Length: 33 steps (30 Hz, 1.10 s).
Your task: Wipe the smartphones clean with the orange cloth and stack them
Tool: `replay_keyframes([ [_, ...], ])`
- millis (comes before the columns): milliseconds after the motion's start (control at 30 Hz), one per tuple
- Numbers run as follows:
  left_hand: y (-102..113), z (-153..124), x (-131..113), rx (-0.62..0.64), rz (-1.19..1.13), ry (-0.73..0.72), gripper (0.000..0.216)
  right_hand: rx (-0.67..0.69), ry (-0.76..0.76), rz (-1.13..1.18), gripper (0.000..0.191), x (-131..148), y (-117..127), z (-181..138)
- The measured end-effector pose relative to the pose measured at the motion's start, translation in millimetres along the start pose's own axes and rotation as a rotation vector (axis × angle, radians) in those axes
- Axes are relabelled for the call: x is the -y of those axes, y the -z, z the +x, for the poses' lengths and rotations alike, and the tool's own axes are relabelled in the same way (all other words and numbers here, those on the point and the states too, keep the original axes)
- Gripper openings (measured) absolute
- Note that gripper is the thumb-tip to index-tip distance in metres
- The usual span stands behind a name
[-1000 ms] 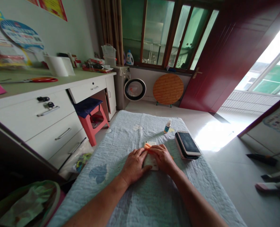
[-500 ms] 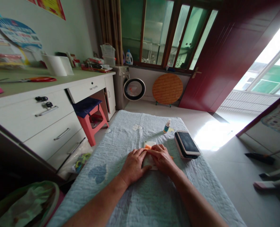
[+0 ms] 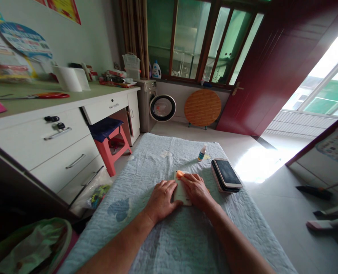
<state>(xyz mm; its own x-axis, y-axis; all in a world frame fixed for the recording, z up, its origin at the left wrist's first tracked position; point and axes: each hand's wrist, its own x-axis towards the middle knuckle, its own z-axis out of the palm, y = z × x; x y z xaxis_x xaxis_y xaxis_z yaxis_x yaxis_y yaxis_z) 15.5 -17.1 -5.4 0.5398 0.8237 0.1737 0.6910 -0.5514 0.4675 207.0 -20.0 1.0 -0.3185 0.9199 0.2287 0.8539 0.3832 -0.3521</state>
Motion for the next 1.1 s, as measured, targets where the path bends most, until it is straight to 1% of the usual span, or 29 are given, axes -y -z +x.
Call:
replay_keyframes([
  [133,2,0,-2,0.006,-0.004,0.003,0.054,-0.025,0.006,0.036,0.032,0,0,-1],
  [333,2,0,-2,0.009,-0.003,0.006,0.055,-0.038,0.008,0.057,0.043,-1,-3,0],
  [533,-1,0,2,0.003,-0.01,-0.005,0.055,-0.019,0.008,0.006,0.034,-3,-8,1],
  [700,0,0,1,0.0,-0.005,-0.004,0.055,-0.021,-0.009,-0.03,0.034,-3,-10,0],
  [900,-1,0,2,0.001,-0.005,-0.007,0.06,0.046,0.023,0.002,0.037,3,-4,-2],
  [1100,2,0,0,0.007,-0.01,-0.012,0.059,0.063,0.012,-0.038,0.044,3,-5,-1],
])
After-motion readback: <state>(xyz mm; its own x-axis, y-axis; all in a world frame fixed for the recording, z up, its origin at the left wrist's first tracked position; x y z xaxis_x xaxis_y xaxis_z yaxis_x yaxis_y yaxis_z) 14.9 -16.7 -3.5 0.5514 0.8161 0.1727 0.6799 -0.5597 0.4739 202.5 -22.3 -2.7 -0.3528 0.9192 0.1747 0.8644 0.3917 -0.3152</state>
